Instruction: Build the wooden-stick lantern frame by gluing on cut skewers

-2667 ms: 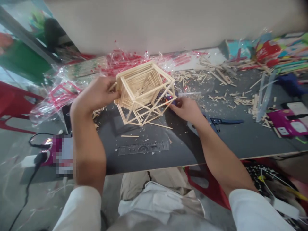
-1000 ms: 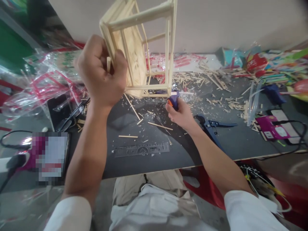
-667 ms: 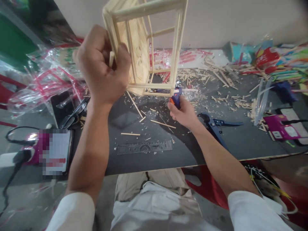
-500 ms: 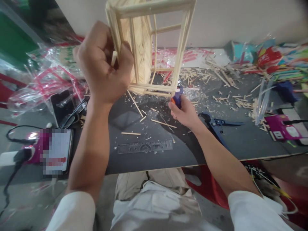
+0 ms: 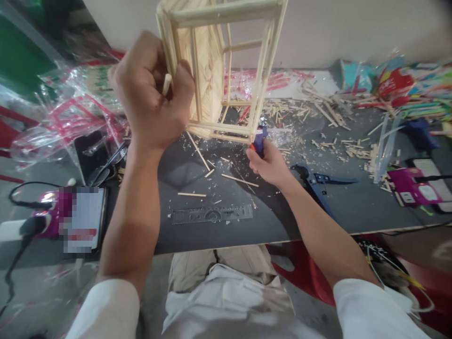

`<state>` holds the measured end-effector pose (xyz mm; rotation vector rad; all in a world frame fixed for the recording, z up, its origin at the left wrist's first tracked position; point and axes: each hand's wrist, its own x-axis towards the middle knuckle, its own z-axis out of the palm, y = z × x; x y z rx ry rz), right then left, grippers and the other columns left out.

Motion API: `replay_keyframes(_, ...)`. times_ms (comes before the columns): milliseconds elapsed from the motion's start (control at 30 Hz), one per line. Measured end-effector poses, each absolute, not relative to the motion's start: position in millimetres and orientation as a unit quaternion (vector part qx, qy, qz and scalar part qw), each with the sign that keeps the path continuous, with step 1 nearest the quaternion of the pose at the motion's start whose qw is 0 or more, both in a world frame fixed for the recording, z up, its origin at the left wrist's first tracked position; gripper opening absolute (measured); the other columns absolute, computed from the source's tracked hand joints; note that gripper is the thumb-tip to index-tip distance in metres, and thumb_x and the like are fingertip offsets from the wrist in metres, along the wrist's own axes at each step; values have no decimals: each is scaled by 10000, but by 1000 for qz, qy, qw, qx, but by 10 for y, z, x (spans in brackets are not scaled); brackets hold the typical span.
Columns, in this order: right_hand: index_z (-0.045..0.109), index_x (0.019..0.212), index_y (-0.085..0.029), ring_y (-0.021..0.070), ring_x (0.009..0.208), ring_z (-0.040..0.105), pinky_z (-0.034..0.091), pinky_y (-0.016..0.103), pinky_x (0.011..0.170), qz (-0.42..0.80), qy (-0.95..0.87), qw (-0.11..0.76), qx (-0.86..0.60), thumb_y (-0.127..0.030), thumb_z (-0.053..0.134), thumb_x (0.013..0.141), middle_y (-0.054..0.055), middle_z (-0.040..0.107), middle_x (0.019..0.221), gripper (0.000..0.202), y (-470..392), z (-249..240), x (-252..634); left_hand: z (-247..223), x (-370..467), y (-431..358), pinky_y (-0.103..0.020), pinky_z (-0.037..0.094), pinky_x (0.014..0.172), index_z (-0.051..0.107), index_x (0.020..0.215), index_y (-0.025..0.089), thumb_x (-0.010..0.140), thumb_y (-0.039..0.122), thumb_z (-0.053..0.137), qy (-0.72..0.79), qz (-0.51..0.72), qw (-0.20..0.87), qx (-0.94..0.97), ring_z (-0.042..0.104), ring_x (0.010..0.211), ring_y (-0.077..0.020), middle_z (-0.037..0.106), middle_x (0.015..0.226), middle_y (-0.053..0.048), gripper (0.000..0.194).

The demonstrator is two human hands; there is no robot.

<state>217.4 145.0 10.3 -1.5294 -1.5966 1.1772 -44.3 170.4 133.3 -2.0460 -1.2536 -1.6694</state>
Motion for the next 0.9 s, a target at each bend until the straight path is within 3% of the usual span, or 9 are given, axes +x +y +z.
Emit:
replay_keyframes(167, 521, 1191, -285, 158, 601, 548, 486, 331, 536, 452, -605, 312, -576, -554, 617, 951, -10, 518, 761, 373, 1441, 127, 2169, 1344, -434, 1693, -318, 235, 551, 278, 721, 234, 986, 625, 579, -434, -564, 109, -694, 284, 549, -99, 302, 639, 22, 560)
replay_keyframes(367, 497, 1195, -286, 144, 590, 512, 465, 319, 531, 465, -599, 324, -566, -554, 613, 978, -22, 484, 751, 364, 1450, 113, 2174, 1320, -449, 1716, -308, 214, 563, 323, 726, 226, 928, 247, 624, -391, -580, 93, -708, 281, 556, -92, 305, 639, 33, 364)
replay_keyframes(600, 488, 1145, -273, 141, 578, 489, 436, 317, 523, 480, -608, 371, -513, -564, 661, 980, -23, 450, 739, 377, 1494, -32, 2232, 1283, -474, 1792, -232, 187, 613, 319, 691, 214, 940, 420, 555, -418, -571, 76, -703, 272, 551, -55, 272, 657, 36, 400)
replay_keyframes(900, 491, 1129, -273, 151, 569, 496, 444, 337, 527, 466, -608, 373, -523, -558, 632, 998, -14, 462, 738, 344, 1513, -82, 2241, 1273, -465, 1788, -228, 169, 586, 324, 697, 204, 957, 355, 599, -394, -579, 76, -709, 249, 536, -42, 257, 655, 43, 408)
